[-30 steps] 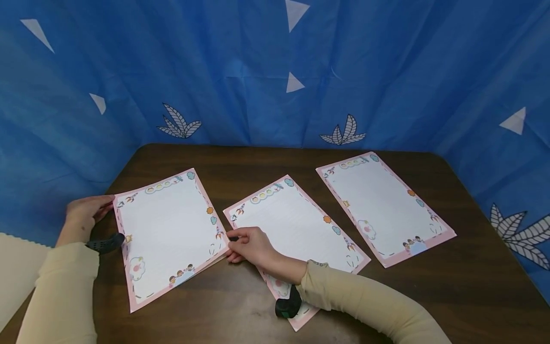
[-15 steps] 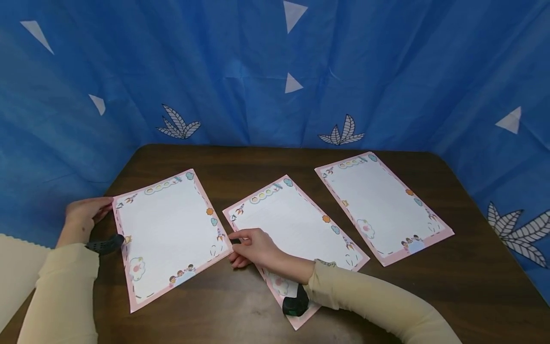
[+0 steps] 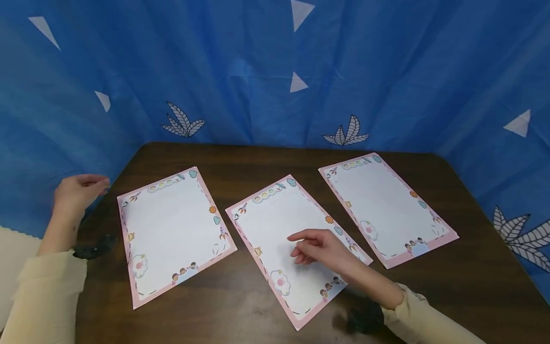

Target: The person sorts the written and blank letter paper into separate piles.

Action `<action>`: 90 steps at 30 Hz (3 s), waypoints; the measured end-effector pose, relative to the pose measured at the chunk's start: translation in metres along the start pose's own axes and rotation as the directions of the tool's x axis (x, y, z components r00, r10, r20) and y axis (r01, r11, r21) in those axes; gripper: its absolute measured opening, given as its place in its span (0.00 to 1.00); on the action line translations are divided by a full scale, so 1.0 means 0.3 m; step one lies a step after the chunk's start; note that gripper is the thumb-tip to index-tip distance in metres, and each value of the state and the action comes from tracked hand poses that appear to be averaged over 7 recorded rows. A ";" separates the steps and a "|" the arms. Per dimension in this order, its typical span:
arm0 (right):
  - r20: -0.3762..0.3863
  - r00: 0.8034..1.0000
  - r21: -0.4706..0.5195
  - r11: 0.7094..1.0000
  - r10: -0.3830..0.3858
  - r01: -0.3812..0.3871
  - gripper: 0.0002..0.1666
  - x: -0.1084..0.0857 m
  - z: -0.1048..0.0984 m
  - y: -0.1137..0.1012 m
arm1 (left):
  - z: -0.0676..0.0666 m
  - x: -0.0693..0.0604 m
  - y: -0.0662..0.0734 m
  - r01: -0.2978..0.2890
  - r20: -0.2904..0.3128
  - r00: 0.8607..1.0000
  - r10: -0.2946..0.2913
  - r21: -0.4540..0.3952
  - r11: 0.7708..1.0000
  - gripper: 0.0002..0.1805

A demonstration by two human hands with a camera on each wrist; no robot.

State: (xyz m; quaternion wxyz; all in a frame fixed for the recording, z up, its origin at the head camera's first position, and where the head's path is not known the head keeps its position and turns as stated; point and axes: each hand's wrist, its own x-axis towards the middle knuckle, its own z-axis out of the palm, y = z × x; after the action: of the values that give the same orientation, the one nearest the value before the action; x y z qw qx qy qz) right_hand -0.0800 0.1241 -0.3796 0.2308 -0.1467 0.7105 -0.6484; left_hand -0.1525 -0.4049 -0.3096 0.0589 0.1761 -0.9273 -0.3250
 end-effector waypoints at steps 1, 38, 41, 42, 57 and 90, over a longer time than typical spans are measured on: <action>-0.025 1.000 0.006 1.000 -0.004 0.004 0.18 -0.021 -0.036 0.008 | 0.009 -0.019 0.040 -0.029 0.023 0.999 0.029 -0.006 1.000 0.35; -0.160 0.982 0.137 0.988 0.096 -0.074 0.25 -0.263 -0.317 0.195 | 0.638 -0.332 0.390 -0.364 0.250 0.907 0.339 0.061 0.929 0.23; -0.221 0.971 0.014 0.996 0.092 -0.091 0.25 -0.263 -0.298 0.195 | 0.651 -0.331 0.386 -0.375 0.237 0.908 0.346 0.090 0.923 0.23; -0.243 0.966 -0.022 0.995 0.088 -0.096 0.25 -0.261 -0.292 0.196 | 0.652 -0.331 0.386 -0.376 0.236 0.908 0.346 0.095 0.922 0.22; -0.339 0.935 -0.240 0.971 -0.103 0.020 0.20 -0.252 -0.265 0.214 | 0.650 -0.314 0.407 -0.364 0.248 0.904 0.347 0.022 0.931 0.21; -0.385 0.923 -0.174 0.983 -0.017 -0.054 0.21 -0.247 -0.258 0.210 | 0.663 -0.312 0.387 -0.406 0.266 0.881 0.391 0.001 0.914 0.26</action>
State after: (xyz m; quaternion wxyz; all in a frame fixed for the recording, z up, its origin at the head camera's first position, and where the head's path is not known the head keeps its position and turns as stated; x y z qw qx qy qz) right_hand -0.0514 0.2352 -0.4275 0.0788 -0.0304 0.7991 -0.5952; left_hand -0.1433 -0.1706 -0.3922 -0.0030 -0.0609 -0.9520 -0.2999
